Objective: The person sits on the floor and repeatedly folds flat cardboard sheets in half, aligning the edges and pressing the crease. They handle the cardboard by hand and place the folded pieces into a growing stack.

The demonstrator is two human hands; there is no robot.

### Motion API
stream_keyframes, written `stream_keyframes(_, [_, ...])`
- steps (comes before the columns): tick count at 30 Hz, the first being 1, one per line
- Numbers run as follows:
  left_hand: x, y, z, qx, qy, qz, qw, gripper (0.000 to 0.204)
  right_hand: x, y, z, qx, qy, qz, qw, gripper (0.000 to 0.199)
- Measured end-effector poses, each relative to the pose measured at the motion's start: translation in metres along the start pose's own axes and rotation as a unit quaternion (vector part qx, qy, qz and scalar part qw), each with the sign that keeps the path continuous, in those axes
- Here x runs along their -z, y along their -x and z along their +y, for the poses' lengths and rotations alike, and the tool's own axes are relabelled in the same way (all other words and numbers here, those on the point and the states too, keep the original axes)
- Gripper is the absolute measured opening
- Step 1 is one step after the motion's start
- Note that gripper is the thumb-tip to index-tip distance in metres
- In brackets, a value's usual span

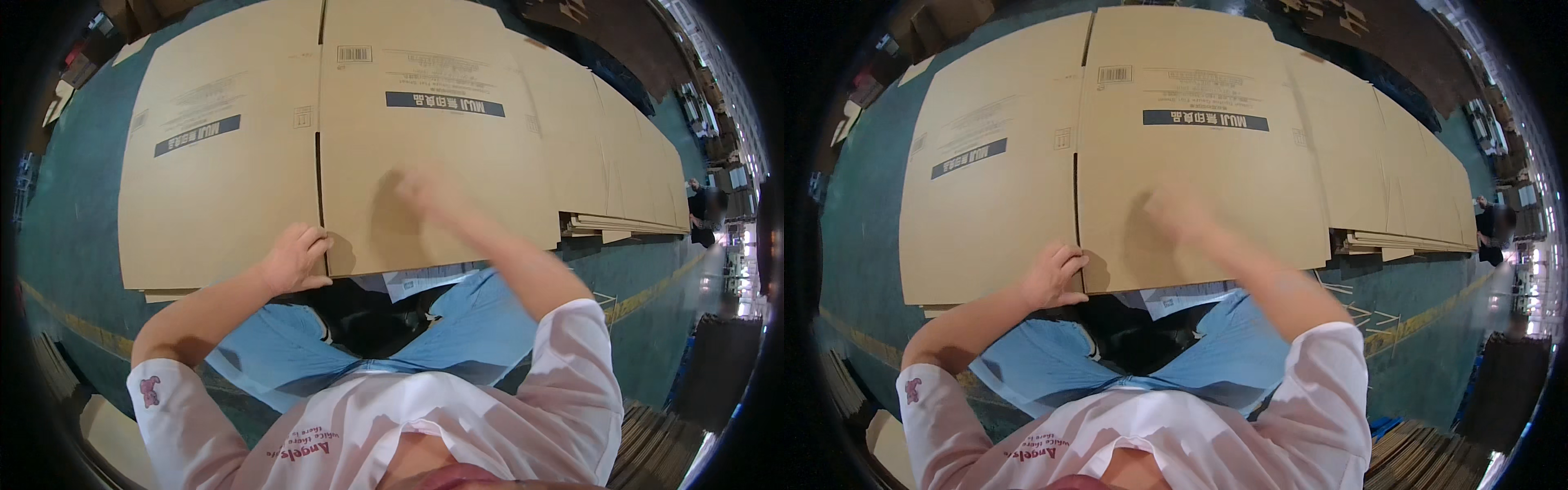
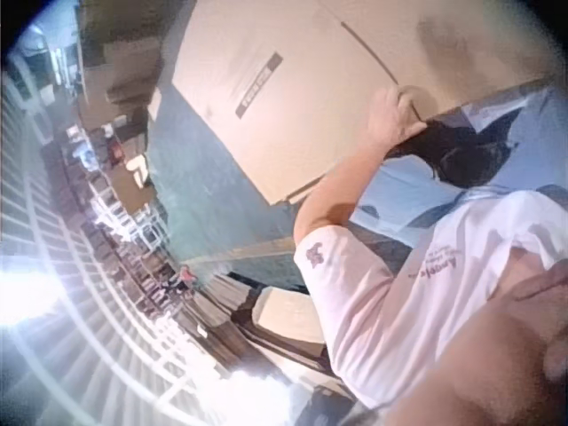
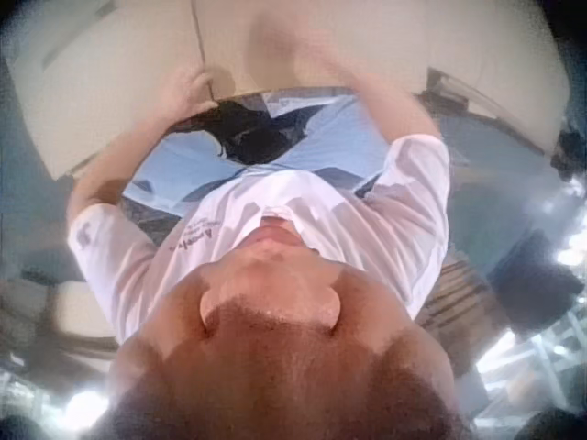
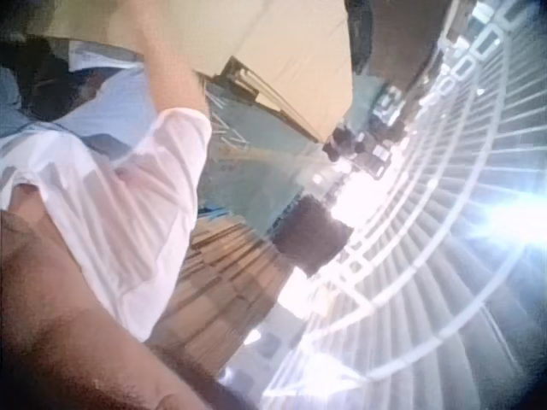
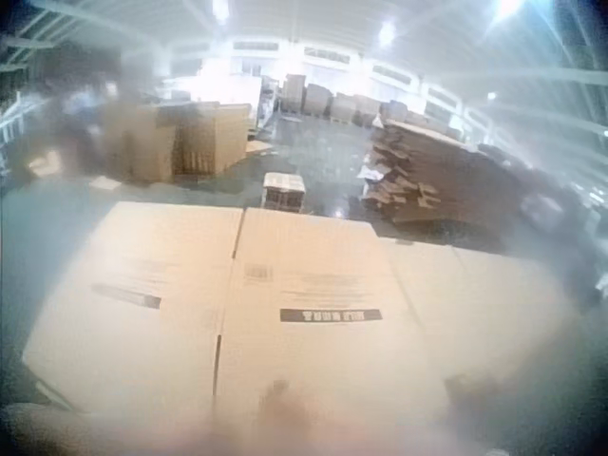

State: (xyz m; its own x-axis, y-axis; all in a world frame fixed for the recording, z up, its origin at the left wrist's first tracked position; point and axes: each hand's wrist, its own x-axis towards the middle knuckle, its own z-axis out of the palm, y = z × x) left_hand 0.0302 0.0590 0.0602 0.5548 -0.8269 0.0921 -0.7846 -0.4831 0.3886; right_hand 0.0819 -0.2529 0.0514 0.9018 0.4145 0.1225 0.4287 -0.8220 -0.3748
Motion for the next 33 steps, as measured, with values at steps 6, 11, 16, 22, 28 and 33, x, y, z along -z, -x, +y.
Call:
stream_keyframes(6, [-0.004,-0.01,-0.029,-0.097,0.028,-0.028,0.995,0.06,0.087,-0.018,0.387,-0.436,-0.103,0.163,0.879,0.035])
stream_keyframes(11, [-0.017,-0.001,-0.038,-0.098,0.07,-0.021,0.992,0.052,0.101,-0.047,0.416,-0.5,-0.304,0.228,0.778,0.049])
stream_keyframes(16, [-0.015,-0.006,-0.041,-0.132,0.088,-0.012,0.987,0.041,0.13,-0.061,0.392,-0.565,-0.349,0.17,0.728,0.064])
stream_keyframes(22, [-0.032,-0.031,-0.023,-0.129,0.183,0.036,0.974,0.031,0.119,-0.05,0.413,-0.581,0.043,0.17,0.795,0.075])
stream_keyframes(28, [-0.034,-0.038,-0.019,-0.108,0.12,0.062,0.985,0.025,0.111,-0.063,0.4,-0.581,0.039,0.133,0.802,0.061])
stream_keyframes(33, [-0.033,-0.037,-0.024,-0.132,0.113,0.033,0.984,0.023,0.14,-0.1,0.415,-0.575,-0.391,0.25,0.674,0.054])
